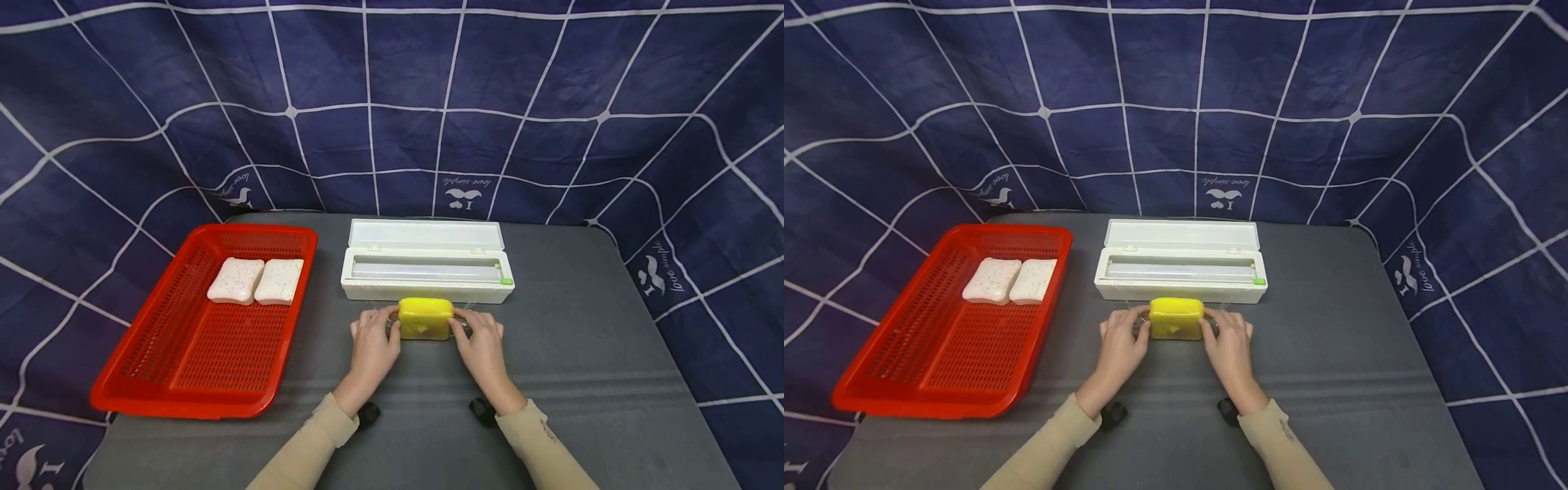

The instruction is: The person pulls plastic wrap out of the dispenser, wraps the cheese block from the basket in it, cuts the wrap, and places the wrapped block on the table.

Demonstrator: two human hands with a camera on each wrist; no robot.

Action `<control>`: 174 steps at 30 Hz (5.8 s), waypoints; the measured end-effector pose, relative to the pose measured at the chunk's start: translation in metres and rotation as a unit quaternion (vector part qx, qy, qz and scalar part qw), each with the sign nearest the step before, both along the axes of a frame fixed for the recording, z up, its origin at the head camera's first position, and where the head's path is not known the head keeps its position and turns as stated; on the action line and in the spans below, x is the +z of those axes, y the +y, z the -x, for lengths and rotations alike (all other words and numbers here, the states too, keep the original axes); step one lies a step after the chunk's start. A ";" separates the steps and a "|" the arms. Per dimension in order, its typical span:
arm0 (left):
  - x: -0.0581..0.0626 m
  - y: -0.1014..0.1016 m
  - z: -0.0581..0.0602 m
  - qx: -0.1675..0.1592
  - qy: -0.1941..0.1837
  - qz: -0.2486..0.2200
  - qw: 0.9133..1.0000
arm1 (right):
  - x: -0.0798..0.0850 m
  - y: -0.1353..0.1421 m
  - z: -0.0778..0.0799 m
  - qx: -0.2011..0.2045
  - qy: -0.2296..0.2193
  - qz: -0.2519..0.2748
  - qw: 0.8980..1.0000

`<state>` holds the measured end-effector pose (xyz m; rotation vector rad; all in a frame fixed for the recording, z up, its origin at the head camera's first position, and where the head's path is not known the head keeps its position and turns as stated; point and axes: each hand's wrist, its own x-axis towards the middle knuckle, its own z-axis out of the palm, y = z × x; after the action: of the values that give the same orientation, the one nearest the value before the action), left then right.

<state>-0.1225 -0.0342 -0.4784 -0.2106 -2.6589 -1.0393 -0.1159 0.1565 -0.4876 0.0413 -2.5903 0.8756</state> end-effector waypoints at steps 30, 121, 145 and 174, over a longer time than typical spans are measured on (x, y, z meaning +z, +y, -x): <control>0.001 0.002 0.020 0.003 -0.068 -0.059 0.996 | 0.012 0.005 0.025 0.003 -0.065 0.048 0.997; 0.053 0.082 0.111 -0.156 -0.040 0.358 0.920 | 0.018 0.111 0.085 0.049 -0.186 -0.004 0.981; 0.011 -0.061 0.103 -0.089 0.052 0.101 0.990 | 0.017 0.110 0.084 0.052 -0.189 -0.016 0.980; -0.014 -0.071 0.064 0.168 -0.107 -0.184 0.962 | 0.015 0.107 0.080 0.068 -0.202 -0.005 0.977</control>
<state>-0.1864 -0.1056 -0.4920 0.4364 -2.4879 -1.4701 -0.1956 0.2640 -0.4729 0.0476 -2.9982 1.0086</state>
